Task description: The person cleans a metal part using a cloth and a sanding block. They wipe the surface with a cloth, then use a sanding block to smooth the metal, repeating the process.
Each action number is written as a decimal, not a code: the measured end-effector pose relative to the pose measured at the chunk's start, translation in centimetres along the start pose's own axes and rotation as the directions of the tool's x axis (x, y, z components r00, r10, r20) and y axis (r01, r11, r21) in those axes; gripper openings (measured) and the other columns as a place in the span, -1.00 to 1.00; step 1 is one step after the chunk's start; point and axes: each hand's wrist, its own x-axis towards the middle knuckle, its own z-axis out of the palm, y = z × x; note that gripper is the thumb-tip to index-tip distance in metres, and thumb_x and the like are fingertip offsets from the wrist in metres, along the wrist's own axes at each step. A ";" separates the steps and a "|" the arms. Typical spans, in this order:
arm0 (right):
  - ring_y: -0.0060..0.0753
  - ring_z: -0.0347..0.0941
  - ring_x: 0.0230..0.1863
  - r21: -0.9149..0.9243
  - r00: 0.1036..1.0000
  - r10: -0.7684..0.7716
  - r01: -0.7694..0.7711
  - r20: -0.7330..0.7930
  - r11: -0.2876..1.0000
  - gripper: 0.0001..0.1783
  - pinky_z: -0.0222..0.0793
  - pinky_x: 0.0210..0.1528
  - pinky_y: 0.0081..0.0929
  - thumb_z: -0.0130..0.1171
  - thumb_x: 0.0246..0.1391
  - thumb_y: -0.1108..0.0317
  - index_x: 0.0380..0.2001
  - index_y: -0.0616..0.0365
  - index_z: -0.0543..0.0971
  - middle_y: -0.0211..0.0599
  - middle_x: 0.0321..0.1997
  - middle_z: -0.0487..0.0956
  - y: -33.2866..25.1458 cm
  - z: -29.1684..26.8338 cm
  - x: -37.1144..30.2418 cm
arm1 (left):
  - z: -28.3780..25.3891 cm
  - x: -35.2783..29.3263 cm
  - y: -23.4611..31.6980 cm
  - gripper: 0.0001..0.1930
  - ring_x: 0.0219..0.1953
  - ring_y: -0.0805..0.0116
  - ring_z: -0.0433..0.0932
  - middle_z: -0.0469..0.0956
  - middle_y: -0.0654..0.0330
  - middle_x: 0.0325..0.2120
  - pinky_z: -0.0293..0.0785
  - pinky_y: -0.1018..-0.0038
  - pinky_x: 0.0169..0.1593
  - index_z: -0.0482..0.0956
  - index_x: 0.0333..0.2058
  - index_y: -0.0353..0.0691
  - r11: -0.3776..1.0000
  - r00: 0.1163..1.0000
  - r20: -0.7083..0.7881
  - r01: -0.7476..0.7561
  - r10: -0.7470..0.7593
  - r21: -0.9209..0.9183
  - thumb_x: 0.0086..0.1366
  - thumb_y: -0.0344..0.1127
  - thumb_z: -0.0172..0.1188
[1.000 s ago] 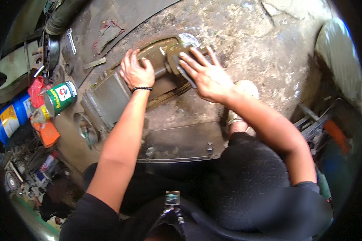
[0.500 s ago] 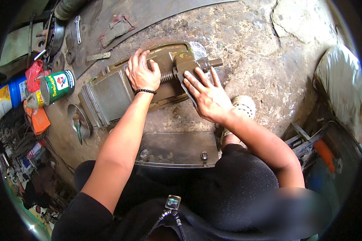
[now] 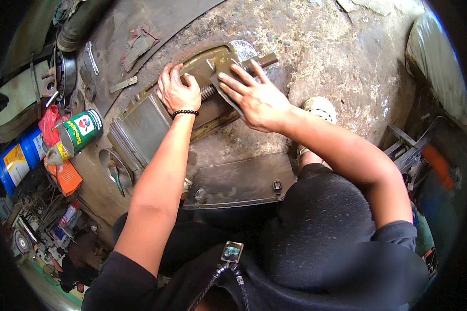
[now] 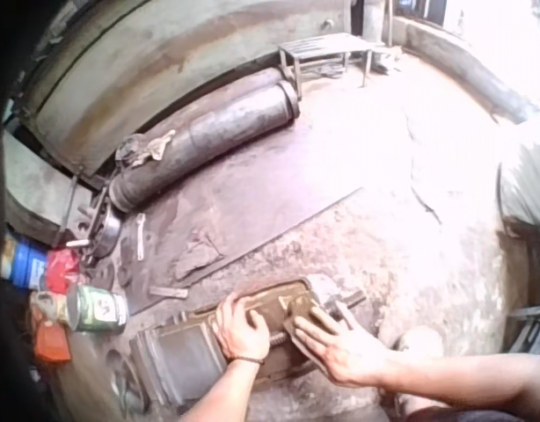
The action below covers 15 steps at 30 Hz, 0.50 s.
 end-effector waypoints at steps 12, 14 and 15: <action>-0.05 -0.10 0.62 -0.039 0.996 0.028 -0.025 0.079 0.999 -0.28 -0.37 0.58 0.27 0.07 0.21 0.14 0.41 0.12 0.32 -0.28 0.58 0.15 2.0 0.3 -0.8 | 0.1 0.0 -0.2 -0.65 0.32 0.09 0.34 0.47 0.13 0.19 0.19 0.05 0.35 0.63 -0.01 -0.04 1.000 1.000 0.011 -0.001 0.001 0.024 0.22 -0.23 0.15; -0.04 -0.10 0.62 -0.038 0.996 -0.025 0.021 -0.087 0.999 -0.27 -0.37 0.58 0.27 0.08 0.19 0.13 0.41 0.13 0.32 -0.27 0.58 0.16 2.0 0.5 -1.0 | 0.2 0.0 -0.1 -0.64 0.32 0.08 0.34 0.46 0.13 0.20 0.19 0.06 0.35 0.64 -0.01 -0.04 1.000 1.000 0.013 -0.001 0.001 0.011 0.22 -0.23 0.14; -0.04 -0.10 0.62 -0.050 0.982 -0.049 0.041 -0.182 0.998 -0.26 -0.38 0.58 0.27 0.09 0.18 0.13 0.41 0.13 0.32 -0.26 0.58 0.16 2.0 0.5 -1.1 | 0.2 0.0 -0.1 -0.64 0.32 0.08 0.34 0.46 0.13 0.20 0.19 0.07 0.35 0.64 0.00 -0.04 1.000 1.000 0.005 0.001 -0.001 0.014 0.22 -0.23 0.14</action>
